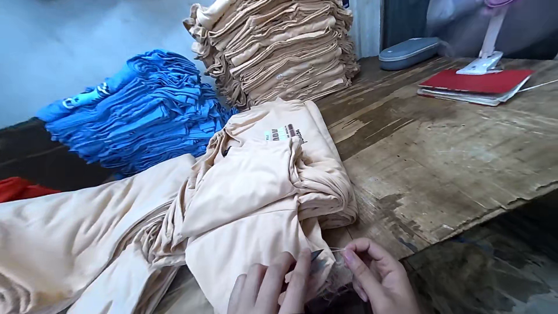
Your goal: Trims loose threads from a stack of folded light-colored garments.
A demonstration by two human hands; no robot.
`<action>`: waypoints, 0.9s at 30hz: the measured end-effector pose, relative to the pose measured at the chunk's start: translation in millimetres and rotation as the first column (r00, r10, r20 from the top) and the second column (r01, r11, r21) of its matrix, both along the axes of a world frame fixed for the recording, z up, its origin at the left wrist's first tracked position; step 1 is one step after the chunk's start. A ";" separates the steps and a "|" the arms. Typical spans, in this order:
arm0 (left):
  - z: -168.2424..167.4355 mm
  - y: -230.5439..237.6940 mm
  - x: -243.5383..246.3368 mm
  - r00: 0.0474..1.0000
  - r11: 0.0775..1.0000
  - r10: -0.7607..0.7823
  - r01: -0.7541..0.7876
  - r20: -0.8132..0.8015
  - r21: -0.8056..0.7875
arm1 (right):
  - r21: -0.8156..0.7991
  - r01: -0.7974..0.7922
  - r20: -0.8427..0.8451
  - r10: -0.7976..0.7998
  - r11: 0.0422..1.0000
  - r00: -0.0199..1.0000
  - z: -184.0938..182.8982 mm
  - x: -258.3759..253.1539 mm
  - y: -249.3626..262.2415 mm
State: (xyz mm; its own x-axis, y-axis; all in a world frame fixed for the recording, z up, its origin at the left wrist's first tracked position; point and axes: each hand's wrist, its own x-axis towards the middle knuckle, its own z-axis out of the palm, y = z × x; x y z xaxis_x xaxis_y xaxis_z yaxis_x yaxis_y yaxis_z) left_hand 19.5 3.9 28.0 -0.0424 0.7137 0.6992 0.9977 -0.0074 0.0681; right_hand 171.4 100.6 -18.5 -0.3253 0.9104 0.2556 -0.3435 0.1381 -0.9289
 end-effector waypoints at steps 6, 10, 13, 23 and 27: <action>-3.3 7.8 3.5 0.997 0.998 0.046 -0.048 -0.063 -0.039 | 0.261 0.190 0.192 -0.244 0.947 0.951 -3.6 4.6 -1.6; -17.4 6.0 -10.5 0.987 0.998 -0.053 0.056 0.149 -0.012 | 0.547 0.214 0.371 -0.464 0.809 0.804 -2.7 4.6 6.8; -34.9 -2.8 -9.2 0.947 0.993 -0.082 0.104 0.310 -0.053 | 0.438 -0.042 0.455 -0.181 0.898 0.872 -2.6 1.7 14.8; -51.9 -17.0 -34.7 0.930 0.965 -0.260 0.245 0.259 0.090 | 0.285 -0.188 0.429 0.050 0.940 0.902 0.4 -3.4 17.6; -57.7 -19.3 -40.8 0.926 0.957 -0.288 0.267 0.244 0.116 | 0.251 -0.093 0.367 -0.006 0.963 0.930 -1.4 -5.7 9.6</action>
